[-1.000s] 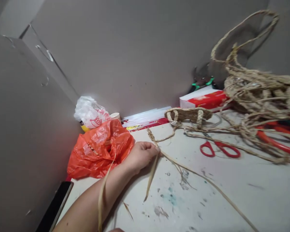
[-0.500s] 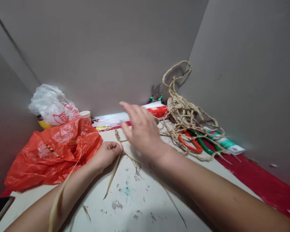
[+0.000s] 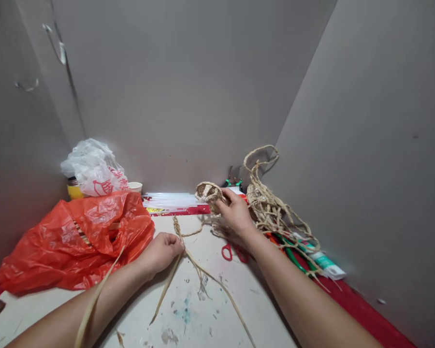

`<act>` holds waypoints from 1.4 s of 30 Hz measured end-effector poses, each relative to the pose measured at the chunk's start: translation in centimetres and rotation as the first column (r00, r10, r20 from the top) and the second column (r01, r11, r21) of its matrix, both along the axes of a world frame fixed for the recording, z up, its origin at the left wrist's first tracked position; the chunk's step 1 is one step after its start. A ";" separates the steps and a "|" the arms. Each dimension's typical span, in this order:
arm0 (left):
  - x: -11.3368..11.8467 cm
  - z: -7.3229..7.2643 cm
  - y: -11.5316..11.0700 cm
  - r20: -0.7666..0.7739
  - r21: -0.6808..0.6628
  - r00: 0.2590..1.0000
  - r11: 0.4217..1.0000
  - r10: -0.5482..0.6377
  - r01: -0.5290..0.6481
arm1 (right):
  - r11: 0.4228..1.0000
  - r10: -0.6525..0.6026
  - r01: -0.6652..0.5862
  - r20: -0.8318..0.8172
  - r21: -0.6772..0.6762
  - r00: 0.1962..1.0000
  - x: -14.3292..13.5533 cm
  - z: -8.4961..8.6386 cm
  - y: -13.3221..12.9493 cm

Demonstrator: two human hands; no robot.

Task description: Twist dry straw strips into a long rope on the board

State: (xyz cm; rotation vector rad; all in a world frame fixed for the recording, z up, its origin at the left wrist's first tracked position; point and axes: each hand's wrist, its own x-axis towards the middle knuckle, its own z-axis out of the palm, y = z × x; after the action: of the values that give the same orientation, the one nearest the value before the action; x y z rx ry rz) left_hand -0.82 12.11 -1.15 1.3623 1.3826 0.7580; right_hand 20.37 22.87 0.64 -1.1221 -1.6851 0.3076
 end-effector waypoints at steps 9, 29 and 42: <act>-0.2 -0.7 0.2 0.001 0.050 1.000 0.999 0.006 -0.006 | 0.925 0.313 -0.381 -0.599 0.015 0.737 -4.2 1.8 -3.3; -0.2 -1.3 0.4 0.042 0.065 0.999 0.998 -0.005 0.002 | 0.941 0.300 -0.328 -0.636 0.076 0.711 -5.3 0.4 -3.5; 0.2 -1.0 0.0 0.315 0.163 0.943 0.985 -0.105 0.056 | 0.853 0.368 -0.515 -0.607 -0.080 0.704 -6.9 0.2 -5.8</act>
State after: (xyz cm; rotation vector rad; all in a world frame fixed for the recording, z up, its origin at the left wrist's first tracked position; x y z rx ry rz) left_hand -0.64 12.12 -2.14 1.3325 1.0219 0.9989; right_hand 13.42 17.08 0.85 -0.6585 -1.3563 1.0889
